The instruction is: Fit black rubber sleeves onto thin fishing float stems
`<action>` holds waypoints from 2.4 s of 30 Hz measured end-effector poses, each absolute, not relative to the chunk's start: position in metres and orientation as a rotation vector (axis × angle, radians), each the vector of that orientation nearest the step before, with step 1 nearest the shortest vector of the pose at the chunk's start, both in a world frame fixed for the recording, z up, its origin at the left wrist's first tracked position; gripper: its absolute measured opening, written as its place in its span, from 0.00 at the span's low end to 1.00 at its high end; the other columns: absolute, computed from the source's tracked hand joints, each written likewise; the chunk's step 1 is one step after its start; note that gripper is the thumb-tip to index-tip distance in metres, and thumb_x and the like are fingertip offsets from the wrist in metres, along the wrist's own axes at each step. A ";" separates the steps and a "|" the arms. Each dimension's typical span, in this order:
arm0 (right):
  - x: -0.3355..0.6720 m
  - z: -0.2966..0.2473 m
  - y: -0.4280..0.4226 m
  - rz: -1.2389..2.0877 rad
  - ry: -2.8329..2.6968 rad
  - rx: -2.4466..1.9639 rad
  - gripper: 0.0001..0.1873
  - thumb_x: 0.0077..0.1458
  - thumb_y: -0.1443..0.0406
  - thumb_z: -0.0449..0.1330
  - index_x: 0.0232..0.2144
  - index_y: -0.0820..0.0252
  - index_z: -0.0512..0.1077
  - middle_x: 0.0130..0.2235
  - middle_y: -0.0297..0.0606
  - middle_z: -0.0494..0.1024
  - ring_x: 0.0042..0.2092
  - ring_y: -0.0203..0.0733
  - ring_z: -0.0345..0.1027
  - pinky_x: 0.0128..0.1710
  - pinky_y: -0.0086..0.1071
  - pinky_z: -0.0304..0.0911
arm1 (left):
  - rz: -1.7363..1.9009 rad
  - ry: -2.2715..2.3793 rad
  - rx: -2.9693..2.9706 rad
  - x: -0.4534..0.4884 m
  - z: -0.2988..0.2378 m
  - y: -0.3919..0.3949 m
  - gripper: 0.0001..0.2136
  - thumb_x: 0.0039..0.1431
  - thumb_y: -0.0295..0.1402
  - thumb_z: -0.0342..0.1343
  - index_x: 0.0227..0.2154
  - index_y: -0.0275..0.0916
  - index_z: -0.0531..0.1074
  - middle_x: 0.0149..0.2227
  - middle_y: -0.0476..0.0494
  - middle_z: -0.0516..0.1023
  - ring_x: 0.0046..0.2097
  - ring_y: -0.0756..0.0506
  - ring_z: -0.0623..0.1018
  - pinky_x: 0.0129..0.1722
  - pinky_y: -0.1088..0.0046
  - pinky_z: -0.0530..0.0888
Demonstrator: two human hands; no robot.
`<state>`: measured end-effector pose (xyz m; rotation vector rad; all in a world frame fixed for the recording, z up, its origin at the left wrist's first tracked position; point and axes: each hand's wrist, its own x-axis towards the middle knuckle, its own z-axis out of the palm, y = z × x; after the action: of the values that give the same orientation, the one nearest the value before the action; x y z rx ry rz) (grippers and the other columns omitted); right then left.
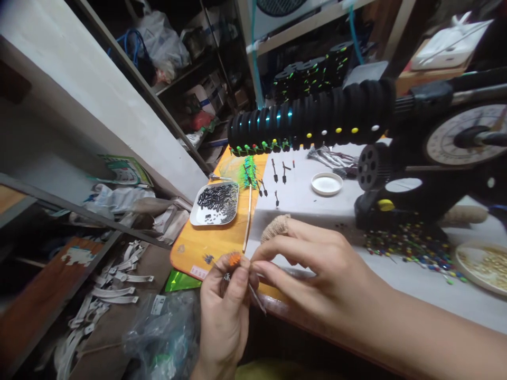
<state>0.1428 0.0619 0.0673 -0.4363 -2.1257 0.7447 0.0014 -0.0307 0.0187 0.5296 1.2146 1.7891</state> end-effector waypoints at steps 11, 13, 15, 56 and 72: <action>0.143 0.087 0.064 0.958 -1.910 -0.679 0.16 0.63 0.51 0.66 0.28 0.49 0.84 0.27 0.34 0.82 0.28 0.34 0.76 0.26 0.22 0.69 | 1.786 1.252 0.596 0.004 0.025 -0.035 0.13 0.52 0.40 0.75 0.31 0.38 0.80 0.29 0.49 0.80 0.32 0.50 0.80 0.35 0.77 0.79; 0.142 0.088 0.062 1.020 -1.883 -0.709 0.17 0.61 0.49 0.66 0.27 0.49 0.84 0.27 0.34 0.82 0.28 0.35 0.76 0.26 0.22 0.69 | 1.717 1.187 0.604 0.003 0.021 -0.035 0.12 0.55 0.40 0.74 0.32 0.38 0.79 0.29 0.48 0.80 0.32 0.50 0.80 0.34 0.77 0.79; 0.141 0.089 0.062 1.071 -1.867 -0.726 0.17 0.61 0.48 0.67 0.27 0.49 0.85 0.27 0.35 0.82 0.27 0.35 0.75 0.25 0.23 0.69 | 1.704 1.175 0.628 0.004 0.019 -0.036 0.12 0.56 0.40 0.73 0.33 0.38 0.79 0.29 0.47 0.80 0.32 0.49 0.80 0.34 0.76 0.79; 0.143 0.091 0.058 1.472 -1.621 -0.696 0.19 0.55 0.48 0.71 0.25 0.56 0.84 0.26 0.35 0.76 0.28 0.35 0.68 0.31 0.28 0.71 | 2.182 1.583 1.864 0.006 0.026 -0.021 0.03 0.64 0.27 0.62 0.37 0.43 0.78 0.27 0.48 0.79 0.26 0.47 0.77 0.24 0.73 0.74; 0.149 0.088 0.060 0.857 -2.136 -0.379 0.07 0.66 0.65 0.64 0.36 0.58 0.83 0.31 0.37 0.79 0.32 0.35 0.74 0.30 0.24 0.69 | 2.141 1.425 1.239 0.015 0.037 -0.027 0.07 0.65 0.33 0.65 0.30 0.43 0.75 0.27 0.52 0.73 0.29 0.50 0.72 0.28 0.77 0.68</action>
<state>0.1489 0.0603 0.0878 -0.3790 -2.1360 0.8566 0.0147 -0.0273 0.0370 1.2389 1.4250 2.1407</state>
